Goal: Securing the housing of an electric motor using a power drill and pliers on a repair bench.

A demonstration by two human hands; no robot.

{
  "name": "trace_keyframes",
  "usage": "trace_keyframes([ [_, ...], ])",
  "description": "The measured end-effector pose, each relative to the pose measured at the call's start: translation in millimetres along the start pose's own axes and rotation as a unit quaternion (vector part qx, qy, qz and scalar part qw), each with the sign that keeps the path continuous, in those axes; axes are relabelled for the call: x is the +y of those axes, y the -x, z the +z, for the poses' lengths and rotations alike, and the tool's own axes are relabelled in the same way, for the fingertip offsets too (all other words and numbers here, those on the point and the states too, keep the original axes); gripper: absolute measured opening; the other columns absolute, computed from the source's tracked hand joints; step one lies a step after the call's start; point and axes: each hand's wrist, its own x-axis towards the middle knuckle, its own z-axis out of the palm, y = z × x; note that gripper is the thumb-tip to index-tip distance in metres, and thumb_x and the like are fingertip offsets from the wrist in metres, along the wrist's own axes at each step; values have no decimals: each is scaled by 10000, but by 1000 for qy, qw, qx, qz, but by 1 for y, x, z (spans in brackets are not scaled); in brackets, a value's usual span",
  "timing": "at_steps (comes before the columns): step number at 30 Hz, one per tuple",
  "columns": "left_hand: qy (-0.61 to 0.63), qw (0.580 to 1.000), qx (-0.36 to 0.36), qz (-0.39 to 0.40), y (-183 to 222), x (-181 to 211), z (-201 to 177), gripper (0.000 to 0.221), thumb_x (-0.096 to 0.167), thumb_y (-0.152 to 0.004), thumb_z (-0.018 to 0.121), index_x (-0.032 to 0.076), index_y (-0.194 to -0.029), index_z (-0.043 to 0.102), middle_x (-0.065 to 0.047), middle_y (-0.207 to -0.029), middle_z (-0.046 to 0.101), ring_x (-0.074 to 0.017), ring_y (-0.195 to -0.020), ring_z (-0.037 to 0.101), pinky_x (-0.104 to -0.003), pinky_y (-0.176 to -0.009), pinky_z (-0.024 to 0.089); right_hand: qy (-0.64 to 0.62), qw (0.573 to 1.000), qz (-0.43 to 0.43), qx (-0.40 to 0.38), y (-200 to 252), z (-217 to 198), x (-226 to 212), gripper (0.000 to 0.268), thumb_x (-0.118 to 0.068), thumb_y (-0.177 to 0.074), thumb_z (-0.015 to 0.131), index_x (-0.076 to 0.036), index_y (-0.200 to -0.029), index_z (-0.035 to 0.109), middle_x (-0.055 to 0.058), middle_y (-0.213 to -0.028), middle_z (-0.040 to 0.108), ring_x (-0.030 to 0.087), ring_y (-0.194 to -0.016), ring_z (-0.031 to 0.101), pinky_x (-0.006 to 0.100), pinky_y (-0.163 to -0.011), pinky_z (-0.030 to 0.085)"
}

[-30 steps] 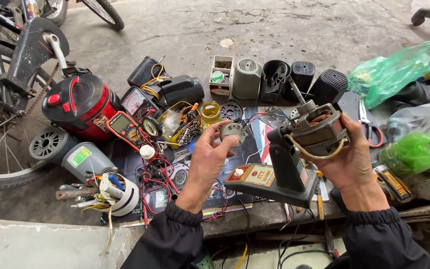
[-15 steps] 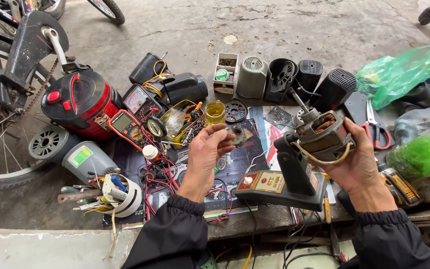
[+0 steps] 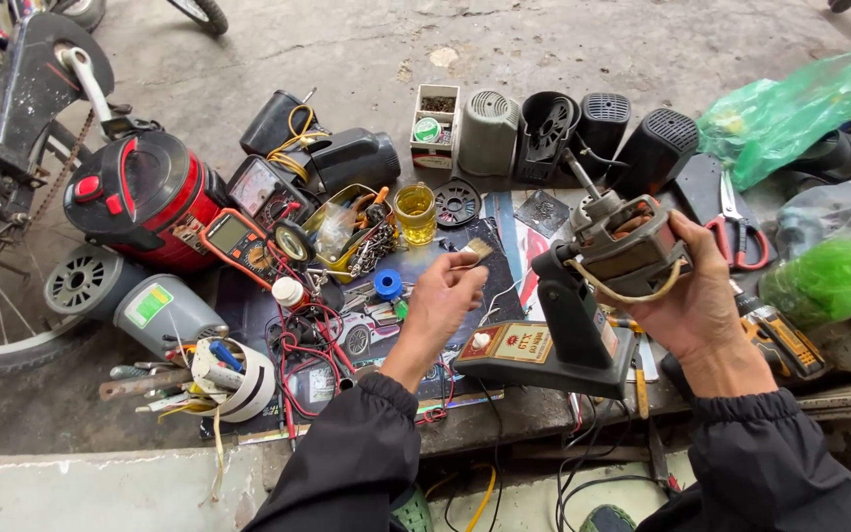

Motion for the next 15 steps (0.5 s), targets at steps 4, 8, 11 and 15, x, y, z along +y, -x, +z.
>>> trace_keyframes([
  [4, -40, 989, -22, 142, -4, 2, 25, 676, 557, -960, 695, 128, -1483, 680, -126, -1390, 765, -234, -1307, 727, -400, -1125, 589, -31, 1000, 2, -3, 2, 5, 0, 472, -557, -930, 678, -233, -1266, 747, 65, -1193, 805, 299, -1076, 782, 616, -847, 624],
  [8, -21, 983, -44, 178, -13, -6, 38, 756, 640, -1032, 690, 85, -1544, 654, -198, -1432, 749, -289, -1379, 694, -452, -1186, 529, -53, 998, 16, -12, -5, -1, 13, 496, -577, -958, 692, -179, -1249, 742, 122, -1157, 804, 351, -1083, 808, 710, -909, 651],
  [11, -32, 981, -76, 178, 7, 20, 42, 856, 695, -1047, 587, 62, -1622, 553, -271, -1545, 660, -431, -1521, 555, -551, -1282, 417, -53, 998, 13, -25, -11, 5, 17, 520, -581, -966, 690, -165, -1274, 746, 156, -1183, 803, 382, -1105, 802, 731, -936, 635],
  [15, -71, 978, -80, 179, 15, 28, 40, 900, 753, -1038, 535, 90, -1647, 525, -272, -1600, 610, -447, -1561, 500, -576, -1307, 378, -62, 998, 19, -29, -12, 10, 20, 536, -563, -962, 706, -152, -1304, 736, 183, -1215, 791, 412, -1127, 788, 737, -953, 627],
])
